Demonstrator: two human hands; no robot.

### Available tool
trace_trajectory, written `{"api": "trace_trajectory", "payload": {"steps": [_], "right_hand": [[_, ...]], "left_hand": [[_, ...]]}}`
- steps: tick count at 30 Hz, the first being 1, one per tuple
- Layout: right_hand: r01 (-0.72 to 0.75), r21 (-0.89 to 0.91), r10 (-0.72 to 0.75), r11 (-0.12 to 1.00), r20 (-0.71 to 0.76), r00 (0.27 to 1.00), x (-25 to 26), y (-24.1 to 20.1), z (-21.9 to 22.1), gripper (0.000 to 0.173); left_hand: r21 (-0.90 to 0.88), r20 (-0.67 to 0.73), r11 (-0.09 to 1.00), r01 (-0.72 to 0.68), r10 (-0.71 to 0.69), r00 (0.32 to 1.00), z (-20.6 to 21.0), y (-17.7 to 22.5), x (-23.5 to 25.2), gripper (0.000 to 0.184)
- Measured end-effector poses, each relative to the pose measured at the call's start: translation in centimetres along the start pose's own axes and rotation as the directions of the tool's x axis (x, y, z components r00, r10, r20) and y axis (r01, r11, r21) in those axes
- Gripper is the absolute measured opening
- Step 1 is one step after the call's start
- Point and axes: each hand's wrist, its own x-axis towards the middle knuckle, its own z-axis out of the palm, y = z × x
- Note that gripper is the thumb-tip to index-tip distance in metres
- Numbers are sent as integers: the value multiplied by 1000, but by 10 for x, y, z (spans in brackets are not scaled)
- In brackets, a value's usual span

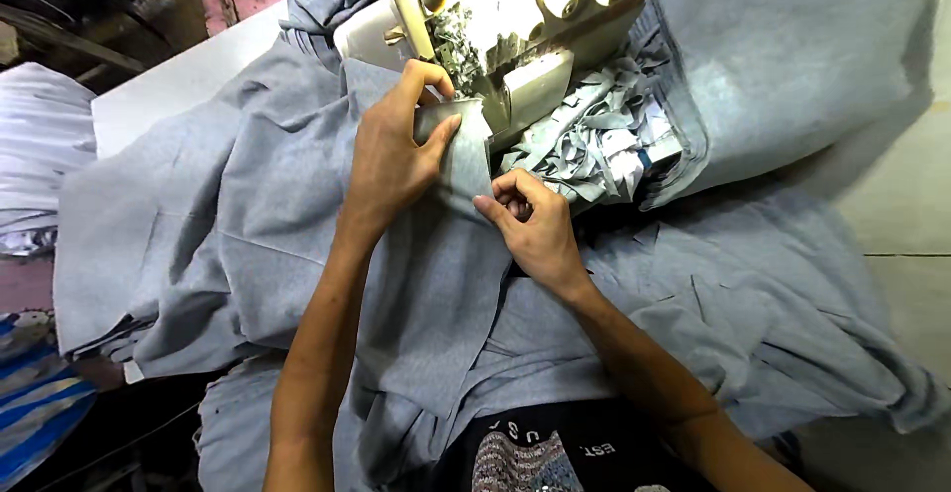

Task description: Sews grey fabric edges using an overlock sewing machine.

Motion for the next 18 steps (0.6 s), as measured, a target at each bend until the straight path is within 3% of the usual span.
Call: {"api": "trace_trajectory", "payload": {"steps": [3, 8, 12, 18], "right_hand": [[-21, 21, 21, 1000, 16, 1000, -4, 1, -1, 18], [64, -118, -70, 991, -47, 996, 3, 9, 3, 19], [90, -112, -96, 990, -47, 994, 9, 8, 6, 25], [134, -18, -135, 991, -84, 987, 11, 5, 9, 19]], "left_hand": [[31, 16, 997, -63, 63, 998, 1, 2, -2, 21], [224, -34, 968, -110, 120, 992, 6, 5, -8, 21], [177, -60, 974, -141, 154, 986, 10, 0, -18, 22], [109, -35, 992, -62, 66, 997, 18, -1, -35, 31]]}}
